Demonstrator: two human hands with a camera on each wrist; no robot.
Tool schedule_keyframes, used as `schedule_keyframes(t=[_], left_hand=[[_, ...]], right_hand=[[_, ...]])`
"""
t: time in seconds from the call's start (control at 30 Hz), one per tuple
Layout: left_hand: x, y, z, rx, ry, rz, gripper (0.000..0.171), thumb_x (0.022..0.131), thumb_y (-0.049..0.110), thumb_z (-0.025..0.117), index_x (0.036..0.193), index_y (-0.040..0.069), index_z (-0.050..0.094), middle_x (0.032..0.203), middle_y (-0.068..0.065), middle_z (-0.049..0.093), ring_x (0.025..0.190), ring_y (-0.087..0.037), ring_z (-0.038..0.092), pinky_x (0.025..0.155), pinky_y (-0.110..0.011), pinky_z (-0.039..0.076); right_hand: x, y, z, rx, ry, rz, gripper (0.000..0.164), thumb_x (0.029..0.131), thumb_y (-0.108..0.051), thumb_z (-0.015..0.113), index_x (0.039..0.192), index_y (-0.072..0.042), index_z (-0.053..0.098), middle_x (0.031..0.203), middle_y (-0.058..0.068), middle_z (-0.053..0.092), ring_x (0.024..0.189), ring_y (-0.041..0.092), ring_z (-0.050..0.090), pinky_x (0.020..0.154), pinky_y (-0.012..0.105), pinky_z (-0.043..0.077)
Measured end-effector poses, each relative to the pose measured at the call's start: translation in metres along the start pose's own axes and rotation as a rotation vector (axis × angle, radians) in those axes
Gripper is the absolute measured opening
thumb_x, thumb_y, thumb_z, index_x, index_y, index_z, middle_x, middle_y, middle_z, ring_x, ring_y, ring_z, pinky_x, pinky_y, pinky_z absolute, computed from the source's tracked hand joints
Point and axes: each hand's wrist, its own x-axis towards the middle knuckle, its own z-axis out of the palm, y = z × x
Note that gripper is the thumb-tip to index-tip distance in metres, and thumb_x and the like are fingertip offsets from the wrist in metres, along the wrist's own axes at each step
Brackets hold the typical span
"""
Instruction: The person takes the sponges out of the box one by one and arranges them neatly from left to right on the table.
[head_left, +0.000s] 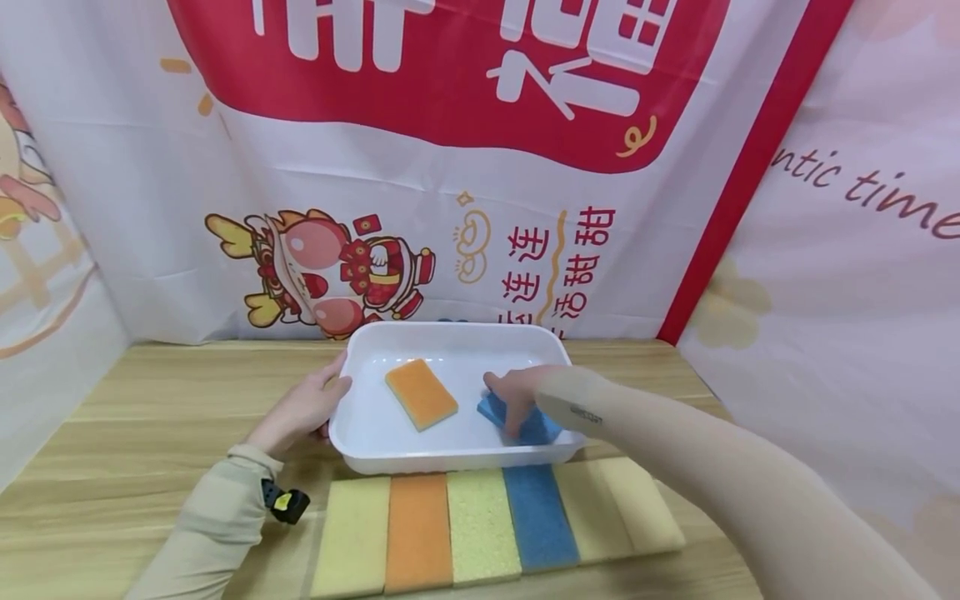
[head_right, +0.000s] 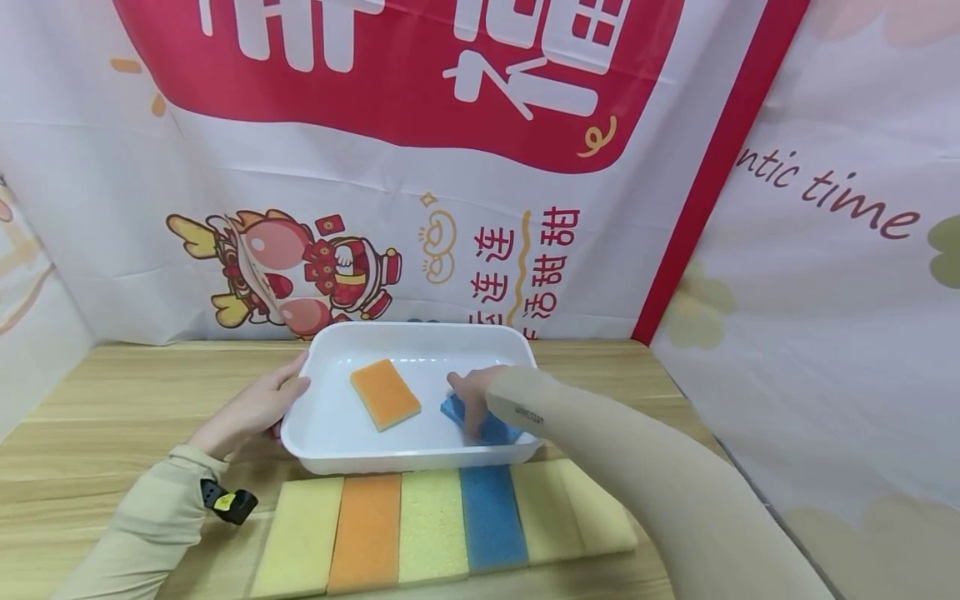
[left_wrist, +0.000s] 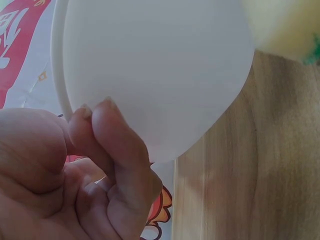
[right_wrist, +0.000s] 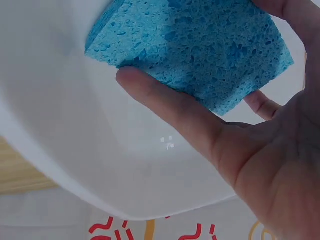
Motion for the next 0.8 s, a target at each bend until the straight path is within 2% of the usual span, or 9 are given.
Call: schedule_keyframes(t=[0.1, 0.47, 0.67, 0.8], left_hand=[[0.0, 0.0, 0.001, 0.001, -0.004, 0.003, 0.059, 0.108, 0.032, 0.036, 0.159, 0.02, 0.009, 0.06, -0.009, 0.05, 0.042, -0.015, 0.047, 0.047, -0.037, 0.051], [0.005, 0.0, 0.003, 0.026, -0.005, 0.009, 0.059, 0.108, 0.033, 0.035, 0.159, 0.021, 0.008, 0.064, -0.012, 0.054, 0.043, -0.015, 0.047, 0.046, -0.035, 0.05], [0.003, -0.001, 0.001, 0.033, -0.005, 0.009, 0.06, 0.108, 0.032, 0.035, 0.159, 0.019, 0.008, 0.062, -0.011, 0.051, 0.042, -0.015, 0.047, 0.046, -0.036, 0.051], [0.002, -0.001, 0.0, 0.025, -0.004, 0.002, 0.06, 0.108, 0.034, 0.036, 0.159, 0.02, 0.008, 0.063, -0.011, 0.052, 0.043, -0.016, 0.048, 0.047, -0.037, 0.051]], right_hand=[[0.0, -0.002, 0.0, 0.02, -0.006, 0.035, 0.117, 0.068, -0.041, 0.09, 0.158, -0.038, 0.015, 0.155, -0.004, 0.035, 0.141, 0.022, 0.03, 0.11, 0.054, 0.027], [-0.003, -0.001, -0.005, 0.035, -0.02, 0.088, 0.117, 0.067, -0.042, 0.091, 0.155, -0.048, 0.015, 0.154, -0.009, 0.035, 0.137, 0.018, 0.035, 0.107, 0.054, 0.033], [-0.003, 0.001, -0.008, 0.002, -0.057, 0.033, 0.109, 0.074, -0.032, 0.087, 0.157, -0.042, 0.016, 0.153, -0.006, 0.037, 0.126, 0.015, 0.042, 0.108, 0.047, 0.032], [-0.008, 0.002, -0.01, 0.036, -0.073, 0.018, 0.107, 0.076, -0.028, 0.087, 0.156, -0.042, 0.017, 0.153, -0.004, 0.036, 0.125, 0.018, 0.041, 0.109, 0.049, 0.03]])
